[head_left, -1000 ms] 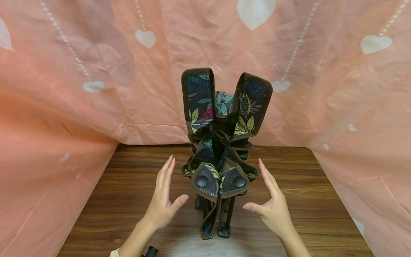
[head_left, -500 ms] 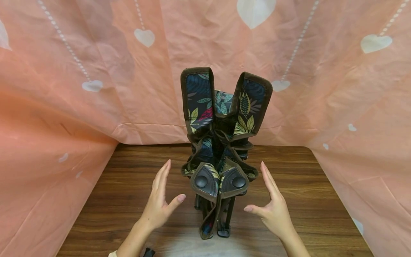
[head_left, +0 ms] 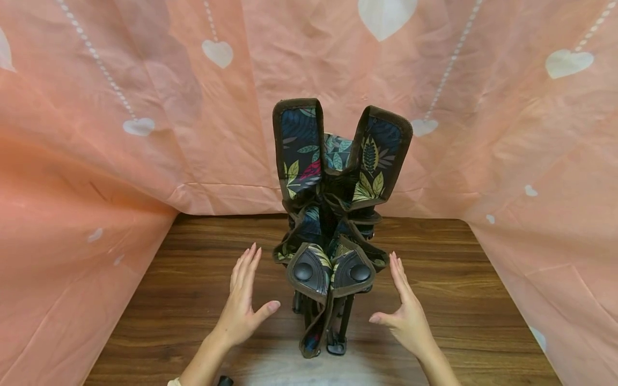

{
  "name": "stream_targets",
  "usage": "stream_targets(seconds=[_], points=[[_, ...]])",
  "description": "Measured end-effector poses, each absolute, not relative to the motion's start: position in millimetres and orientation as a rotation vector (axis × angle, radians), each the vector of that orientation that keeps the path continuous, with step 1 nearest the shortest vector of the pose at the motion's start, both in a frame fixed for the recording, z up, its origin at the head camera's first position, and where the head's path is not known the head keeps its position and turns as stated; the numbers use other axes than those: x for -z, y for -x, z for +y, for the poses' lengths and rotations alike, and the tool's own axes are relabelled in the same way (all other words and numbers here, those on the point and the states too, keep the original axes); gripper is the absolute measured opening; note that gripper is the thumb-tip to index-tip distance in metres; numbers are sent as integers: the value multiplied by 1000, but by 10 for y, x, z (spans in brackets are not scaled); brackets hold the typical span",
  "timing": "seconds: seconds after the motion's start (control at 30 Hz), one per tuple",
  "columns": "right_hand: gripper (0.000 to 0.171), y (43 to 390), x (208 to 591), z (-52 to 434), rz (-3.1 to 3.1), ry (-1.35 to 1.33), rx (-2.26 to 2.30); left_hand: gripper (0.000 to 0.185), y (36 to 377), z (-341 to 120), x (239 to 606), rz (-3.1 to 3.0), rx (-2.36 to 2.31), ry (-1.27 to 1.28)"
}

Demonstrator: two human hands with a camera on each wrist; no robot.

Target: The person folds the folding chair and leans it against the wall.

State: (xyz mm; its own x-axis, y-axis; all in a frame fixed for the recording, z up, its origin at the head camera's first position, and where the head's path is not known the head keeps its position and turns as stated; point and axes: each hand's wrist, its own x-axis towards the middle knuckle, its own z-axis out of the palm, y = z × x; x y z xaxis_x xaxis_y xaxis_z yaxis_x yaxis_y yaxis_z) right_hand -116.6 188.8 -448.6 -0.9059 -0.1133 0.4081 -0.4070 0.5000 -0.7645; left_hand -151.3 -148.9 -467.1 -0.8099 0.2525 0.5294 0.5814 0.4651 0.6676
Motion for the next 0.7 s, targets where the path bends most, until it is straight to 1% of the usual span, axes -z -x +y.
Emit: stream_targets(seconds=[0.17, 0.43, 0.53, 0.7], points=[[117, 1162, 4610, 1898, -2540, -388, -1313, 94, 1502, -1474, 4733, -2400, 1282, 691], [126, 1136, 4670, 1857, -2681, -333, -1237, 99, 1481, -1453, 4860, -2467, 1243, 661], [130, 1132, 4689, 1837, -2753, -300, -1200, 104, 1468, -1439, 4908, -2564, 1166, 670], [131, 1129, 4732, 1795, -2858, -319, -1142, 111, 1432, -1409, 4958, -2778, 971, 679]])
